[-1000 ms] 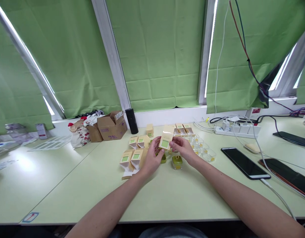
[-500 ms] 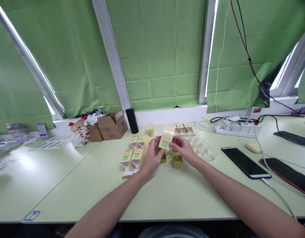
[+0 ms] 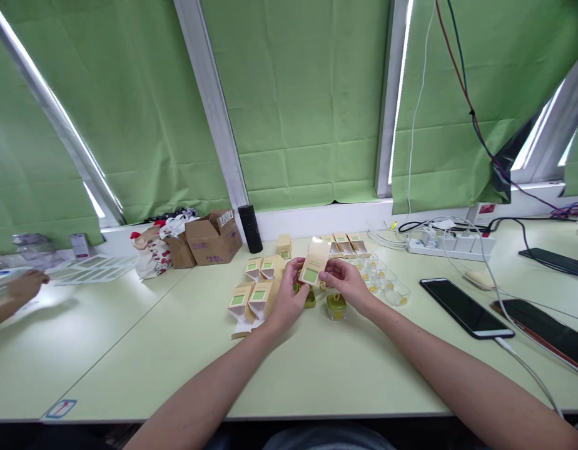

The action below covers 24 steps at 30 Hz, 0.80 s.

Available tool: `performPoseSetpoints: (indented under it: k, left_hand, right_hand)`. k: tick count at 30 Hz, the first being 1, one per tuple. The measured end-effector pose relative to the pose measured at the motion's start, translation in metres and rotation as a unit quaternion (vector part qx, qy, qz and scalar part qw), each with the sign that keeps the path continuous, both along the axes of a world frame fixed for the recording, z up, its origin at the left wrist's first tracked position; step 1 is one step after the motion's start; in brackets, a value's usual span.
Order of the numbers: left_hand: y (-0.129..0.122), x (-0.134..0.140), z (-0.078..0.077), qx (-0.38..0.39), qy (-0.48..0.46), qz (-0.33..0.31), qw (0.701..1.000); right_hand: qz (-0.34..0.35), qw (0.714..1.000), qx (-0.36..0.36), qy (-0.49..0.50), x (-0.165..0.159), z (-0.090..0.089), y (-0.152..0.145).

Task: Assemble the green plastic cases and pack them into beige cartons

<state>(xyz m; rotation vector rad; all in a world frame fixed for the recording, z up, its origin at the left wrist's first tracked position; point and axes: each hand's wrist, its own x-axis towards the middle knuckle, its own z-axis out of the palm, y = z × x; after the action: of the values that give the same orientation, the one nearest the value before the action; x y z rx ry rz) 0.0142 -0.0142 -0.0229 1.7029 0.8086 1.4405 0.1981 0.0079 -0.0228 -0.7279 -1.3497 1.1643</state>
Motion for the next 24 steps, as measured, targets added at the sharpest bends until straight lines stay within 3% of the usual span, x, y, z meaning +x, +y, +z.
performPoseSetpoints:
  k: [24]
  left_hand:
    - [-0.0013,-0.0017,0.0021,-0.003,-0.018,-0.022,1.0]
  right_hand:
    - [-0.006,1.0,-0.01,0.016,-0.0015,-0.0004,-0.0006]
